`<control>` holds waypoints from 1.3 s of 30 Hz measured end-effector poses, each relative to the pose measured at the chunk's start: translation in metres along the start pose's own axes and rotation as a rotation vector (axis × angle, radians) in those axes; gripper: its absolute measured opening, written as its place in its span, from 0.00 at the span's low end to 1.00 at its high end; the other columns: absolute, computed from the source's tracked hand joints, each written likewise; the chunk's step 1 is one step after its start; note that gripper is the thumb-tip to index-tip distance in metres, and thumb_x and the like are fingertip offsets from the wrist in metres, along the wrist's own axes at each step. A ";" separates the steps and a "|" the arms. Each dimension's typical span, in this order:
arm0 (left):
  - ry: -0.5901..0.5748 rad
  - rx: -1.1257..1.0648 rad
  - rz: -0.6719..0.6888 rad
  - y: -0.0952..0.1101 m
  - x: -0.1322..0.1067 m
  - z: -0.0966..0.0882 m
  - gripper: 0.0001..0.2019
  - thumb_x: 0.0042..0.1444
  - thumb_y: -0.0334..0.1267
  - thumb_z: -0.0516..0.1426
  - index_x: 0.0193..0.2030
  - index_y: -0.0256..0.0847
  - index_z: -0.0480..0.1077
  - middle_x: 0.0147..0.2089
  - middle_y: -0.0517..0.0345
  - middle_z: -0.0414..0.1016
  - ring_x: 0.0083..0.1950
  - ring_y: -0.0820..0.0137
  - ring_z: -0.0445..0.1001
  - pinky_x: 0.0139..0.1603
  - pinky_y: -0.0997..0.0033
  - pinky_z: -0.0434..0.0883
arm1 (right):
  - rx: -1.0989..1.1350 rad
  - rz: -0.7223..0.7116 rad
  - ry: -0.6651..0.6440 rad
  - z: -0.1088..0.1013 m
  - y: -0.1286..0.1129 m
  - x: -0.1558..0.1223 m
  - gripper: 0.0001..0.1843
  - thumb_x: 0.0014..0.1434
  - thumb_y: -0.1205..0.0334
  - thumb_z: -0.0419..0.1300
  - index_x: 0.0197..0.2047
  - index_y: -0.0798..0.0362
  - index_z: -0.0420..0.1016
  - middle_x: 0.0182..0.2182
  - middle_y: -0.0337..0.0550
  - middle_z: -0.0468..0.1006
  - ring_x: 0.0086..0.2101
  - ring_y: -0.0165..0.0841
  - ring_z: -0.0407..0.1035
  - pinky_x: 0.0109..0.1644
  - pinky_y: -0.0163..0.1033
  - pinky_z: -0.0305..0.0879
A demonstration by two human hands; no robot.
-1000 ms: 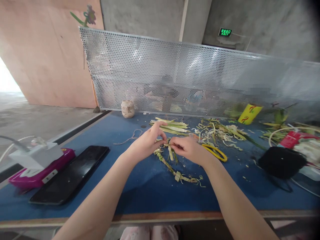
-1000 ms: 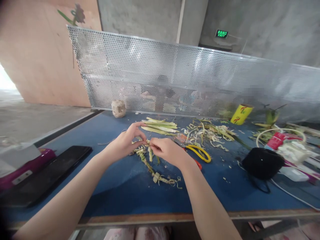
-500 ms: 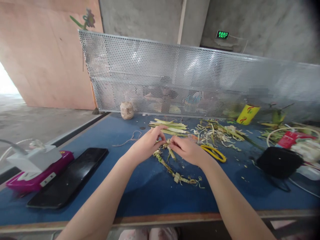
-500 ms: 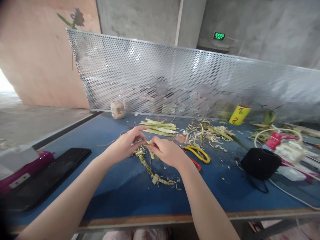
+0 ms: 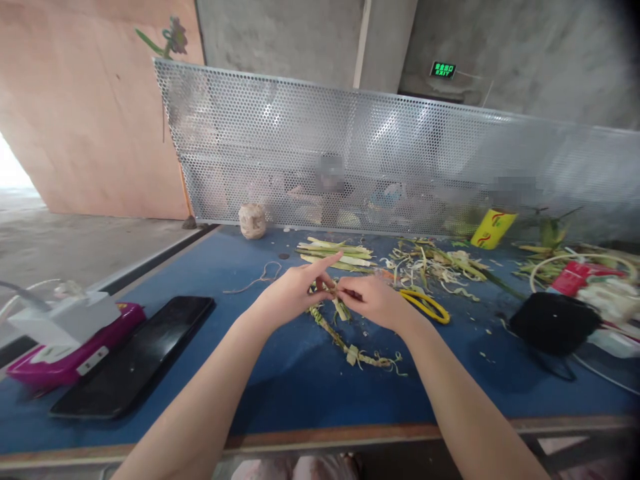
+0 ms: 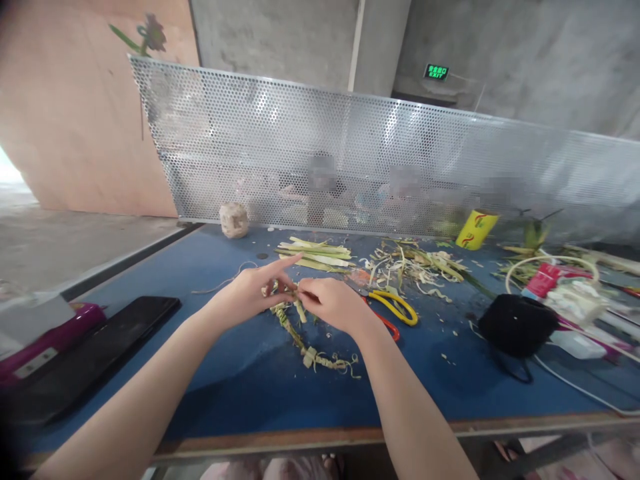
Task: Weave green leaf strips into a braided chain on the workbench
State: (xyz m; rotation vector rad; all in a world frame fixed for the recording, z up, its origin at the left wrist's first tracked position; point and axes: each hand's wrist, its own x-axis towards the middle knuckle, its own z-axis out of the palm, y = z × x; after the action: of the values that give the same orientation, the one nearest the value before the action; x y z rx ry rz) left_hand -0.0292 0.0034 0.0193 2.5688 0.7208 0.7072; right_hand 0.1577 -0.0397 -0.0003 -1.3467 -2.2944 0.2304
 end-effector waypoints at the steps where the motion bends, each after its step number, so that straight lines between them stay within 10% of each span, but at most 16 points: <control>1: 0.003 -0.003 -0.007 0.001 0.000 0.000 0.31 0.53 0.33 0.54 0.62 0.50 0.49 0.38 0.61 0.76 0.36 0.71 0.70 0.38 0.72 0.66 | -0.001 -0.006 0.004 0.001 0.000 0.000 0.09 0.58 0.64 0.47 0.26 0.52 0.61 0.19 0.33 0.62 0.20 0.26 0.55 0.25 0.32 0.47; 31: 0.115 -0.172 0.064 -0.008 -0.002 0.006 0.14 0.52 0.30 0.52 0.43 0.41 0.51 0.25 0.68 0.61 0.26 0.76 0.63 0.30 0.76 0.61 | 0.020 -0.094 -0.031 -0.002 0.015 -0.001 0.12 0.55 0.68 0.49 0.21 0.53 0.56 0.18 0.32 0.60 0.20 0.24 0.53 0.26 0.31 0.47; 39: 0.268 -0.262 -0.111 -0.015 0.002 -0.008 0.16 0.51 0.36 0.55 0.44 0.41 0.52 0.23 0.68 0.64 0.25 0.75 0.66 0.29 0.75 0.63 | -0.051 0.007 0.286 -0.010 0.022 -0.001 0.11 0.61 0.60 0.46 0.38 0.51 0.68 0.32 0.42 0.73 0.32 0.32 0.66 0.37 0.36 0.60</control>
State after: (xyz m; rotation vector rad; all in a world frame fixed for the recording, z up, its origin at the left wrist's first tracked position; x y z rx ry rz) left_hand -0.0374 0.0180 0.0191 2.2042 0.7880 1.0467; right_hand 0.1797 -0.0304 0.0001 -1.3194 -2.0687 -0.0189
